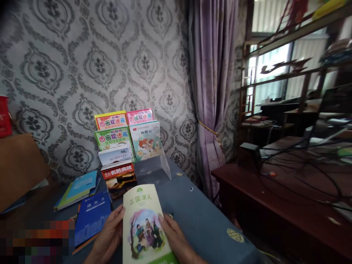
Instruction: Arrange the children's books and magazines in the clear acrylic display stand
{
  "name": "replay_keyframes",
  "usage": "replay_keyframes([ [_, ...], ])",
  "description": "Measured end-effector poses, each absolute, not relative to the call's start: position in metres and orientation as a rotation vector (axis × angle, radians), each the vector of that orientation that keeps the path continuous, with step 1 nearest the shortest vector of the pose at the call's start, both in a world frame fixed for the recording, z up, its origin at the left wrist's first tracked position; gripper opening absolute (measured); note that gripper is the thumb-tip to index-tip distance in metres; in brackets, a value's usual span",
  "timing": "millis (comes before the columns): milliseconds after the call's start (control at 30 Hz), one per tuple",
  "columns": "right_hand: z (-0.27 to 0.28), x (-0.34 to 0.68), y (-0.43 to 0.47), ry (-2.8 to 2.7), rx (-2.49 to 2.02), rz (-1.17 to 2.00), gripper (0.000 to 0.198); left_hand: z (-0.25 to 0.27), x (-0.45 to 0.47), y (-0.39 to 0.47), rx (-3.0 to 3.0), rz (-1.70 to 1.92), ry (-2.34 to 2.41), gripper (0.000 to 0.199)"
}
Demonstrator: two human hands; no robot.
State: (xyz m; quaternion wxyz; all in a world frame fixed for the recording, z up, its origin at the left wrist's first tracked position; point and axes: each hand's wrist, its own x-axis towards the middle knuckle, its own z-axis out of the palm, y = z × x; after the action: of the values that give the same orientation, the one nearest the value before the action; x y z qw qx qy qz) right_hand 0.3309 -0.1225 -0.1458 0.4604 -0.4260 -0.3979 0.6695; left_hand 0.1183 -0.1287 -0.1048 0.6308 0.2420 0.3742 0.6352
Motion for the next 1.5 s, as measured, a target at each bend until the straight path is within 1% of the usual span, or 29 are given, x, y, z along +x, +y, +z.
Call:
replay_keyframes([
  [133,-0.14,0.326,-0.122,-0.815,-0.896,1.773,0.071,-0.105,0.116,-0.124,0.624,1.378,0.89,0.04],
  [300,-0.136,0.339,-0.118,-0.805,-0.701,1.881,0.057,-0.106,0.113,-0.116,0.806,1.235,0.991,0.054],
  [467,-0.133,0.349,-0.103,-0.883,-0.58,1.911,0.055,-0.079,0.122,-0.097,1.044,1.164,1.07,0.072],
  [533,-0.127,0.355,-0.092,-0.924,-0.593,1.862,0.054,-0.064,0.127,-0.087,1.137,1.151,1.074,0.074],
  [633,-0.109,0.367,-0.066,-1.077,-0.647,1.755,0.053,-0.039,0.136,-0.071,1.245,1.179,1.054,0.069],
  [800,-0.061,0.393,-0.013,-1.506,-0.71,1.438,0.055,0.002,0.147,-0.046,1.323,1.238,1.002,0.065],
  [933,-0.026,0.4,0.015,-1.677,-0.754,1.317,0.052,0.022,0.148,-0.029,1.359,1.307,1.004,0.054],
  [1033,-0.003,0.396,0.027,-1.677,-0.733,1.249,0.046,0.039,0.144,-0.017,1.402,1.342,1.014,0.041],
  [1167,0.035,0.385,0.048,-1.682,-0.646,1.158,0.038,0.08,0.134,-0.003,1.588,1.419,1.054,0.013],
  [1233,0.058,0.378,0.061,-1.703,-0.59,1.062,0.034,0.107,0.129,0.003,1.631,1.466,1.056,0.012],
  [1333,0.09,0.365,0.079,-1.72,-0.486,0.85,0.03,0.149,0.123,0.008,1.728,1.56,1.004,0.019],
  [1400,0.108,0.354,0.087,-1.724,-0.412,0.724,0.029,0.172,0.118,0.009,1.809,1.617,0.978,0.02],
  [1500,0.125,0.333,0.097,-1.72,-0.321,0.637,0.031,0.195,0.108,0.008,1.909,1.706,0.998,0.018],
])
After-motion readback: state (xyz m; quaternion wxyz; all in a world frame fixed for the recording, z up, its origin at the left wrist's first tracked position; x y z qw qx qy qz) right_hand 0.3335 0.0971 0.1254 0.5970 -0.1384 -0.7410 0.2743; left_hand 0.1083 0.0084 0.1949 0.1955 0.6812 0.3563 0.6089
